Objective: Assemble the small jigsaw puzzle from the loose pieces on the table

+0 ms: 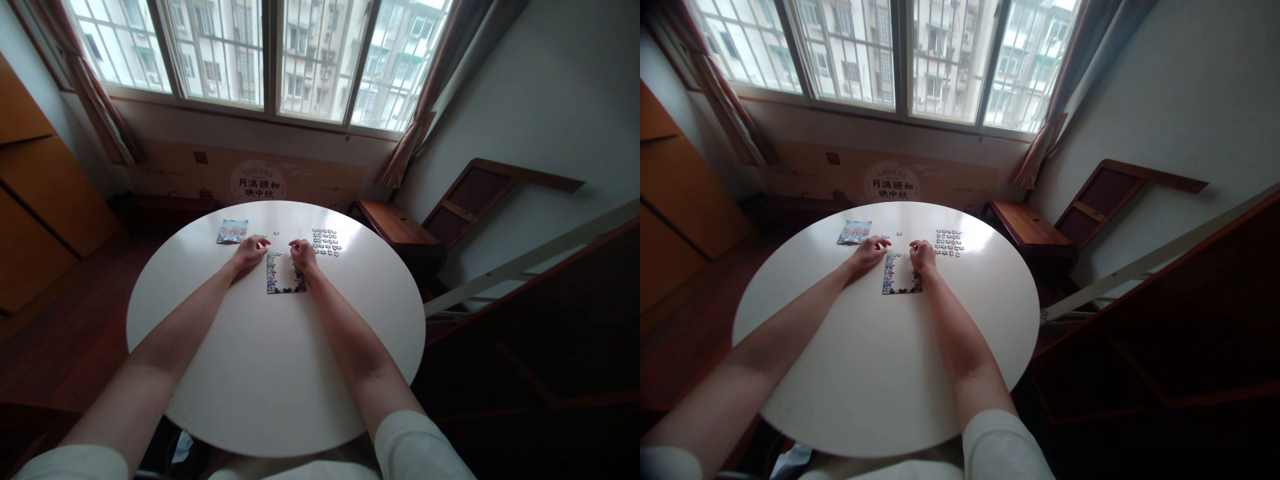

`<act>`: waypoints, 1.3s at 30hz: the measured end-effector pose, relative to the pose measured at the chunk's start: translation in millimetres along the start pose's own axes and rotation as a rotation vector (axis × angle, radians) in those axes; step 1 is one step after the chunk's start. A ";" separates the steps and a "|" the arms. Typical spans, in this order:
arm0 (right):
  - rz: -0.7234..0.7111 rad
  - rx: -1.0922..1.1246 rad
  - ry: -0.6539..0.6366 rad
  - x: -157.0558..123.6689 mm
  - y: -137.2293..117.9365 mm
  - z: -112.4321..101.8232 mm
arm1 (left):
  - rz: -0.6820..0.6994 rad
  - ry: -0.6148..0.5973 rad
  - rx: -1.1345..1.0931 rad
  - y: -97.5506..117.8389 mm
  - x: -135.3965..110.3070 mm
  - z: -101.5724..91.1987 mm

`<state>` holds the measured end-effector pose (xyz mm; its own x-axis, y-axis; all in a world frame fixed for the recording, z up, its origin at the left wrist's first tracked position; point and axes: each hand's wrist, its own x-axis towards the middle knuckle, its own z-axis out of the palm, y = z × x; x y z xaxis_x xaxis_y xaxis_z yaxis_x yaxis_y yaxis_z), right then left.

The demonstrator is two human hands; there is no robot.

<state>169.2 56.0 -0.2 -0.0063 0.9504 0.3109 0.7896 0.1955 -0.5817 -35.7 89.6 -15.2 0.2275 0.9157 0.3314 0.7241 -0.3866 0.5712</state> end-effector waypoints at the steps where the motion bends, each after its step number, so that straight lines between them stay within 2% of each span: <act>1: 0.002 -0.001 -0.002 0.0 -0.2 -0.2 | -0.003 0.044 0.044 0.7 -0.2 1.3; 4: 0.012 -0.015 -0.004 -0.4 -0.9 -0.6 | -0.041 0.118 0.197 4.4 -1.8 4.8; 8: 0.010 -0.025 -0.013 -1.4 -2.0 -1.0 | -0.076 0.047 0.294 8.4 -4.4 8.0; 17: 0.000 -0.054 -0.036 -2.6 -3.1 -1.8 | -0.092 -0.110 0.354 7.2 -3.0 9.6; 23: -0.008 -0.056 -0.034 -3.4 -3.3 -2.1 | -0.094 -0.113 0.338 13.1 -6.0 6.5; 29: -0.016 -0.053 -0.021 -3.4 -3.6 -2.6 | -0.061 -0.021 0.316 17.6 -7.2 4.9; 36: -0.015 -0.033 -0.013 -2.2 -1.8 -0.4 | -0.095 -0.110 0.405 21.8 -9.2 3.7; 39: -0.015 -0.031 -0.013 -2.0 -1.2 0.2 | -0.092 -0.095 0.403 23.8 -10.0 3.3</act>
<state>168.1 54.0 -0.3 -0.0259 0.9504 0.3099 0.8082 0.2023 -0.5530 -18.6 71.6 -7.3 0.1951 0.9577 0.2115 0.9366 -0.2459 0.2495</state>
